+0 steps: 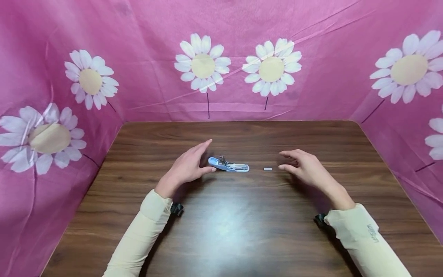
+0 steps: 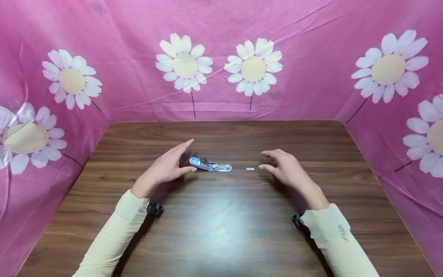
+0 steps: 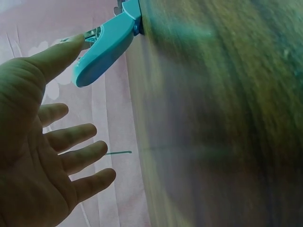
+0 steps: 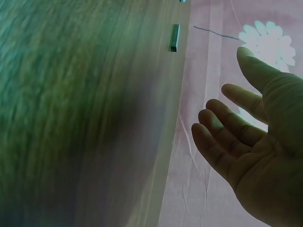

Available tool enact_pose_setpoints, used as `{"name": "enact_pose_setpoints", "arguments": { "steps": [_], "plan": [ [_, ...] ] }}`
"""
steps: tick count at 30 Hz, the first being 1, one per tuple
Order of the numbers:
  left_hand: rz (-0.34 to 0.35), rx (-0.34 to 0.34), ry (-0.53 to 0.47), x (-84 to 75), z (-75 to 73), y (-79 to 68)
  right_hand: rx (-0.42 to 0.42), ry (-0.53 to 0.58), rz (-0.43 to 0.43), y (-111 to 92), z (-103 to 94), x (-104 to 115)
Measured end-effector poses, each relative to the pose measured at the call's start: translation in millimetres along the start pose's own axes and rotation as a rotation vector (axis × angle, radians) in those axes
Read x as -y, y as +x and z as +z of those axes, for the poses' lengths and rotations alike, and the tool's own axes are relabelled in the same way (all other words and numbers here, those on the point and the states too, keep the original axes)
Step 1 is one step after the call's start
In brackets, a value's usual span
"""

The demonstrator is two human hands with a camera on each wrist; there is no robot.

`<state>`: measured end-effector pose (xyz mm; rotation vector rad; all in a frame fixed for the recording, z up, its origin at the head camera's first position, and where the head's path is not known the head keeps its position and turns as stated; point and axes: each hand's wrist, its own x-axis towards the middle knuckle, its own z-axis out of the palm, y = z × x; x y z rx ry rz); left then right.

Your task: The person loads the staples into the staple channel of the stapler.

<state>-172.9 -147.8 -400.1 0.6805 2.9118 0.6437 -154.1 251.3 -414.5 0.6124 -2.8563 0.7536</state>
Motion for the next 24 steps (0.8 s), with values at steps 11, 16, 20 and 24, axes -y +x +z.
{"name": "enact_pose_setpoints", "arguments": {
  "steps": [11, 16, 20, 24],
  "plan": [
    [-0.013, 0.023, -0.011, 2.1, -0.2, 0.6, 0.055, -0.003, 0.033, 7.0, 9.5, 10.5],
    [-0.021, 0.030, 0.010, 2.8, -3.9, -1.2, 0.091, 0.018, 0.048, 10.1, 19.4, 15.5],
    [-0.028, 0.028, 0.012, 2.5, -3.4, -0.9, 0.122, 0.020, 0.045, 11.3, 21.9, 16.7],
    [-0.017, 0.022, -0.012, -1.1, 3.3, 0.7, 0.130, -0.003, 0.020, 11.6, 19.8, 14.5]
  ]
}}
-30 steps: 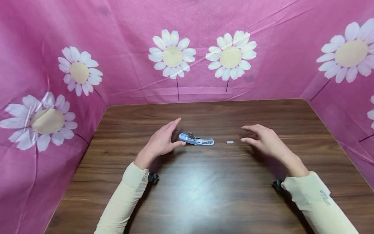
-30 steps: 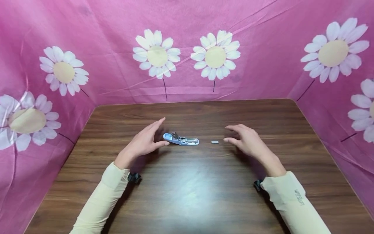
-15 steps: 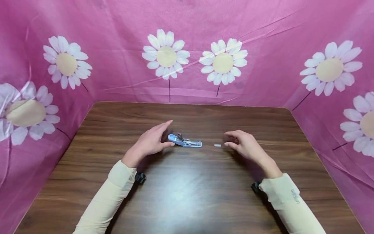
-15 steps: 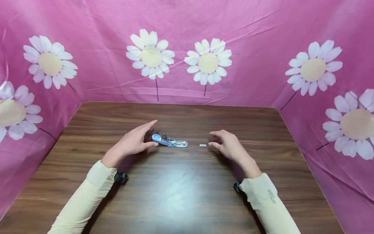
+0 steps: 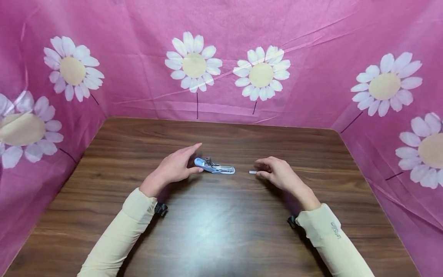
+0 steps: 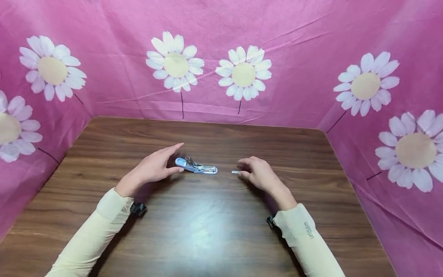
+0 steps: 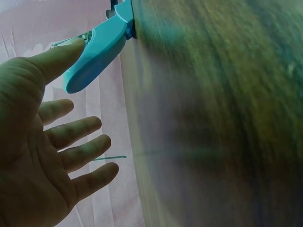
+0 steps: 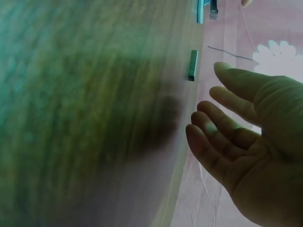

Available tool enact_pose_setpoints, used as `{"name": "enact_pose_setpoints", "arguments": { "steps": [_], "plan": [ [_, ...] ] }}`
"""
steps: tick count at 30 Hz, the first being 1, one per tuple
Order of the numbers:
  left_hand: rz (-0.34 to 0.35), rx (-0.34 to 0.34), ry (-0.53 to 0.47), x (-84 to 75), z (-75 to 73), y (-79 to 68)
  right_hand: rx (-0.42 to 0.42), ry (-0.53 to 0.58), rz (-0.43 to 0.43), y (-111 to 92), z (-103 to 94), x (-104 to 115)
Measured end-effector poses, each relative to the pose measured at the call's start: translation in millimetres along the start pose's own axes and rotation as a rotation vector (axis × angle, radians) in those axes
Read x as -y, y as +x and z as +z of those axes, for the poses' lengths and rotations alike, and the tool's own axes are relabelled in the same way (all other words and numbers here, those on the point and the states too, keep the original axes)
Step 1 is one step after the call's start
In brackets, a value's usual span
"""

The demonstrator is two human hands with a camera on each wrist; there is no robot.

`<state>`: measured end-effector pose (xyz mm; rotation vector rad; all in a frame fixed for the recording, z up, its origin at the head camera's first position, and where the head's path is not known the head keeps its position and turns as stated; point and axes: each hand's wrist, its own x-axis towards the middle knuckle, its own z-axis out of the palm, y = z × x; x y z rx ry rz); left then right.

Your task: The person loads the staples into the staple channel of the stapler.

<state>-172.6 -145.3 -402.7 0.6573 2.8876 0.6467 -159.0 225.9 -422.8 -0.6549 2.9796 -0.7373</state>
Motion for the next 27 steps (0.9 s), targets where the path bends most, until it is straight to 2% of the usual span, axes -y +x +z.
{"name": "enact_pose_setpoints", "arguments": {
  "steps": [6, 12, 18, 27],
  "plan": [
    [-0.004, 0.009, -0.002, -4.4, 5.2, -2.5, 0.030, -0.007, -0.024, 0.7, 0.7, -0.5],
    [0.005, 0.011, 0.000, -10.1, 8.9, 3.8, 0.050, -0.031, -0.015, 1.9, -4.8, -4.0],
    [-0.021, 0.020, 0.016, -12.5, 10.9, 6.9, 0.082, -0.043, -0.023, 5.6, -4.8, -3.0],
    [-0.028, 0.024, 0.051, -13.1, 6.4, 6.6, 0.074, -0.054, -0.067, 12.5, 3.6, 2.0]
  ]
}}
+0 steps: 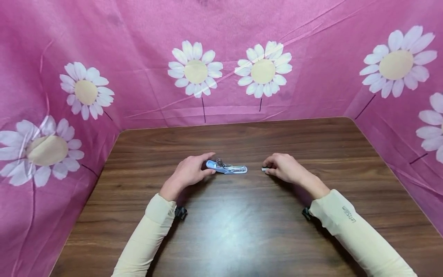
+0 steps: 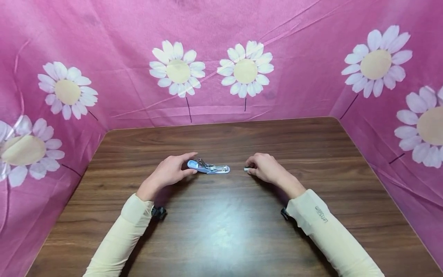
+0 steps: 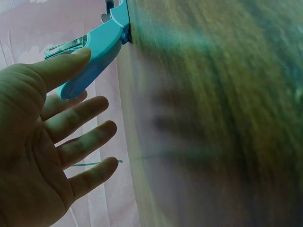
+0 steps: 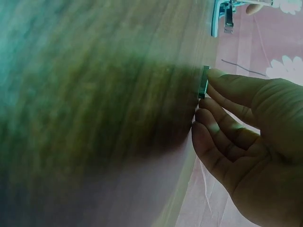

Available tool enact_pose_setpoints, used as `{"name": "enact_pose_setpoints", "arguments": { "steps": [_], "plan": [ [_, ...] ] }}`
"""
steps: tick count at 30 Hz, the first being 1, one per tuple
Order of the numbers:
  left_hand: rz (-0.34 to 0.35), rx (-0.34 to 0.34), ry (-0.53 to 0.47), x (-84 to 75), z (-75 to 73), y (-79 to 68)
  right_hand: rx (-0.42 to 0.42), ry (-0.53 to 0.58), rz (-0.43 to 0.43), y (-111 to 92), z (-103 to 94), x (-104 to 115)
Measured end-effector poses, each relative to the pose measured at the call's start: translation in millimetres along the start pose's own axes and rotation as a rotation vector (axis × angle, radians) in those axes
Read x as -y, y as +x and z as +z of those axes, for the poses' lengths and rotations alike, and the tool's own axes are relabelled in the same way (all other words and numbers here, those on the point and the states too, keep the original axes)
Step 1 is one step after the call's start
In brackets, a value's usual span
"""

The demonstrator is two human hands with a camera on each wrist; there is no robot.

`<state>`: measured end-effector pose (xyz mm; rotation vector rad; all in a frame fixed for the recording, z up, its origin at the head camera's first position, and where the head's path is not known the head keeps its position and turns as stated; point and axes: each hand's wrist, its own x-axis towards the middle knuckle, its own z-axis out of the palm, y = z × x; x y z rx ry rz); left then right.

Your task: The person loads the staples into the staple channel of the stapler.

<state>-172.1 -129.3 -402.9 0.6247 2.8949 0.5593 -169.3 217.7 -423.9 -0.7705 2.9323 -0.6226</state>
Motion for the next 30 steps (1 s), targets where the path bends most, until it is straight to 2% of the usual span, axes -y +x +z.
{"name": "enact_pose_setpoints", "arguments": {
  "steps": [8, 13, 17, 22, 30],
  "plan": [
    [0.008, -0.005, -0.001, -1.1, 1.2, 2.3, 0.001, -0.059, -0.025, 3.9, -0.3, -0.3],
    [-0.014, -0.004, 0.010, 0.4, 0.7, 4.1, -0.013, -0.070, -0.047, 6.4, -1.2, 1.4],
    [-0.004, 0.000, 0.019, 1.3, 2.2, 6.9, -0.008, -0.072, -0.058, 7.3, -1.0, 2.2],
    [0.013, -0.007, 0.020, 1.5, 3.9, 8.7, -0.004, -0.069, -0.052, 6.3, -0.7, 2.8],
    [0.012, 0.005, 0.026, 2.2, 6.2, 5.5, -0.073, -0.011, -0.045, 7.2, -2.7, 9.1]
  ]
}}
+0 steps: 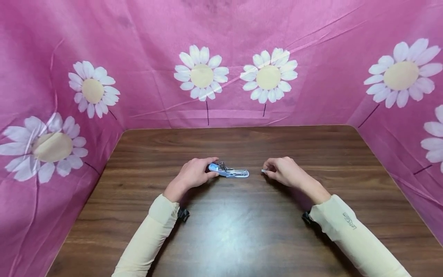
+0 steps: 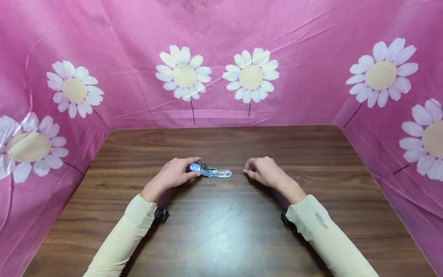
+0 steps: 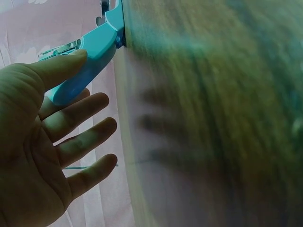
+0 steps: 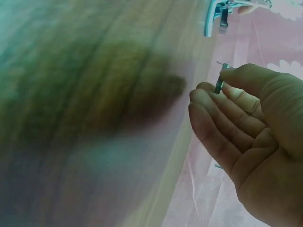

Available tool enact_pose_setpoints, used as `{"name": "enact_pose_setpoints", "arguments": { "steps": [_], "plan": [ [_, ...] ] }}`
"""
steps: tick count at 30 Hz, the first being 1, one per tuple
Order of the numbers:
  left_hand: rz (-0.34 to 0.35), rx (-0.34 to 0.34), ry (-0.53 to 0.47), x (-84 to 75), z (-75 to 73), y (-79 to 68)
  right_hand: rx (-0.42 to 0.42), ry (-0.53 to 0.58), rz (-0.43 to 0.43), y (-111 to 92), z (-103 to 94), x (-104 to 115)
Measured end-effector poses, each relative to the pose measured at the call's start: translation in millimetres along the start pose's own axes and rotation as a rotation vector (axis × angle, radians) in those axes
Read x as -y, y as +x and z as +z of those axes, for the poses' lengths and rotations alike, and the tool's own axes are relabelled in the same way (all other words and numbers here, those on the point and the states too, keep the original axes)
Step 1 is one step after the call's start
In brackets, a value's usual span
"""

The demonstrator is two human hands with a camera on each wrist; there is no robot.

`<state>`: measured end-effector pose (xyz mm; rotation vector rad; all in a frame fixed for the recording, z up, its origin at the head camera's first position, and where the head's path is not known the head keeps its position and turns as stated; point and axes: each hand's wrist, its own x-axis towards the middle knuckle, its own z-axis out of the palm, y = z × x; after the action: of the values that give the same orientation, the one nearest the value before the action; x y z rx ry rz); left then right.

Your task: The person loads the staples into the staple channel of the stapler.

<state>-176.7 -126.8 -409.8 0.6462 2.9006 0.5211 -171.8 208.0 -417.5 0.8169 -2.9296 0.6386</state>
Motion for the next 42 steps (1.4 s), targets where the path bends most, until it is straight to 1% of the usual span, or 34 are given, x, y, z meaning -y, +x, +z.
{"name": "enact_pose_setpoints", "arguments": {
  "steps": [5, 9, 14, 18, 24, 28, 31, 36, 38, 42],
  "plan": [
    [-0.006, 0.010, -0.011, -0.7, 4.6, -6.1, -0.020, 0.074, 0.015, -2.9, 6.1, 5.3],
    [-0.009, 0.020, -0.022, -1.0, 13.4, -14.4, -0.031, 0.112, 0.020, -11.1, 14.4, 10.1],
    [-0.012, 0.037, -0.034, -2.7, 25.4, -25.7, -0.042, 0.135, 0.005, -24.1, 25.3, 16.6],
    [-0.003, 0.034, -0.046, -3.9, 29.4, -29.2, -0.049, 0.139, 0.004, -27.6, 30.9, 20.5],
    [0.025, 0.021, -0.037, -4.8, 23.6, -22.4, -0.088, 0.122, -0.024, -20.8, 31.2, 21.6],
    [0.035, 0.028, -0.031, -4.9, 18.8, -15.8, -0.089, 0.108, -0.038, -14.1, 28.7, 23.3],
    [0.032, 0.035, -0.028, -3.7, 15.4, -10.6, -0.080, 0.095, -0.034, -6.1, 26.4, 26.0],
    [0.018, 0.011, -0.021, -2.3, 7.1, -1.4, -0.086, 0.071, -0.044, 12.2, 21.4, 31.2],
    [0.016, 0.001, -0.021, -2.5, 5.0, 1.1, -0.094, 0.060, -0.054, 17.9, 20.0, 33.0],
    [0.010, 0.010, -0.036, -3.6, 2.9, 2.8, -0.093, 0.045, -0.067, 24.0, 20.3, 35.7]
  ]
}}
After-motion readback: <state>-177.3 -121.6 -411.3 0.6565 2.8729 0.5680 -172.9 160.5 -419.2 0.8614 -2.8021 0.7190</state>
